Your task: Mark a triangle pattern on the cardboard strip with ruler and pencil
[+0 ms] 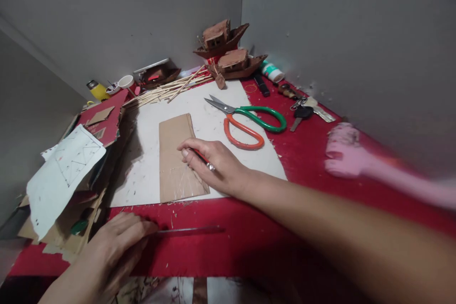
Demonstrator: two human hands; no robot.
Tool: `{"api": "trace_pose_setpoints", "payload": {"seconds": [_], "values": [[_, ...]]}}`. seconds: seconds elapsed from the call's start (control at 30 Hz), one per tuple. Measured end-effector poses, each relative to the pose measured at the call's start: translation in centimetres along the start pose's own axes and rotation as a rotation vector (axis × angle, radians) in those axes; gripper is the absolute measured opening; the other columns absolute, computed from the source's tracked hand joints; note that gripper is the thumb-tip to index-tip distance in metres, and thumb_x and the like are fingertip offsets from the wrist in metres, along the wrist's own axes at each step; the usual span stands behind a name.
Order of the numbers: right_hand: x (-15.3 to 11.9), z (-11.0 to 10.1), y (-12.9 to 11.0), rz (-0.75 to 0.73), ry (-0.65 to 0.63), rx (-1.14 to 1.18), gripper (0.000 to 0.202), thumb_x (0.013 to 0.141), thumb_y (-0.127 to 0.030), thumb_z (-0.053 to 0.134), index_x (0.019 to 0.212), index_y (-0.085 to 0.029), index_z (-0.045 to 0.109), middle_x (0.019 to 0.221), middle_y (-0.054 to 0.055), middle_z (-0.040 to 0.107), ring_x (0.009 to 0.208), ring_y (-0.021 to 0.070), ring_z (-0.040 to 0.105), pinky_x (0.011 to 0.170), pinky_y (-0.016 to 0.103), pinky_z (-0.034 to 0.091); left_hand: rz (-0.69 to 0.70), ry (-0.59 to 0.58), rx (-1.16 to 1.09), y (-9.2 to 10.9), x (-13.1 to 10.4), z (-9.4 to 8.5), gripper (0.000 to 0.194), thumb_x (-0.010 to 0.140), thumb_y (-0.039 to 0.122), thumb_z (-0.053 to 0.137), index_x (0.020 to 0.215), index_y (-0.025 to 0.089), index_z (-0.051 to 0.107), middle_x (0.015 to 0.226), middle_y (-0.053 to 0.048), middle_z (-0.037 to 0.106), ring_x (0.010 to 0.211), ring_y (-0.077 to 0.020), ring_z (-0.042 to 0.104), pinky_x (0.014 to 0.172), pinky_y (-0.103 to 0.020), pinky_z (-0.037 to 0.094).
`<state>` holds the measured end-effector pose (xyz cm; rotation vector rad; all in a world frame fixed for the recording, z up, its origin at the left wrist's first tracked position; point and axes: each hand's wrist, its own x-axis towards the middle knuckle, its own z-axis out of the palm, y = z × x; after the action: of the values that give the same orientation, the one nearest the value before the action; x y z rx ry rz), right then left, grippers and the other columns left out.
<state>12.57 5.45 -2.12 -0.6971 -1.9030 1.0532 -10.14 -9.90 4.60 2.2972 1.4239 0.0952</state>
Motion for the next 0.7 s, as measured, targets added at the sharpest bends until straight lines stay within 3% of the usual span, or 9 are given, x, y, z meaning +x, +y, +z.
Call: {"api": "trace_pose_setpoints", "payload": {"seconds": [0.2, 0.4, 0.7], "values": [[0.0, -0.1, 0.0, -0.008, -0.006, -0.019, 0.027, 0.099, -0.031, 0.047, 0.112, -0.013, 0.063, 0.087, 0.007, 0.072, 0.076, 0.0159, 0.069, 0.070, 0.030, 0.053, 0.034, 0.282, 0.374, -1.0, 2.7, -2.1, 0.023, 0.085, 0.004, 0.039, 0.074, 0.021, 0.050, 0.068, -0.002, 0.054, 0.067, -0.0199, 0.047, 0.068, -0.038, 0.042], [0.1, 0.0, -0.1, -0.017, -0.001, -0.043, 0.027, 0.099, -0.030, 0.046, 0.109, -0.014, 0.065, 0.084, 0.006, 0.072, 0.072, 0.0156, 0.067, 0.068, 0.030, 0.052, -0.015, 0.273, 0.623, -3.1, 6.6, -2.7, 0.024, 0.077, 0.003, 0.043, 0.068, 0.023, 0.052, 0.069, -0.001, 0.053, 0.074, -0.0218, 0.049, 0.100, -0.055, 0.039], [0.1, 0.0, -0.5, -0.010, -0.003, -0.085, 0.025, 0.096, -0.026, 0.046, 0.105, -0.013, 0.066, 0.086, 0.008, 0.073, 0.074, 0.0172, 0.068, 0.068, 0.030, 0.051, -0.090, 0.280, 0.750, -3.8, 9.7, -2.0, 0.025, 0.085, 0.006, 0.046, 0.078, 0.020, 0.065, 0.085, -0.010, 0.063, 0.098, -0.0308, 0.059, 0.106, -0.060, 0.037]]}}
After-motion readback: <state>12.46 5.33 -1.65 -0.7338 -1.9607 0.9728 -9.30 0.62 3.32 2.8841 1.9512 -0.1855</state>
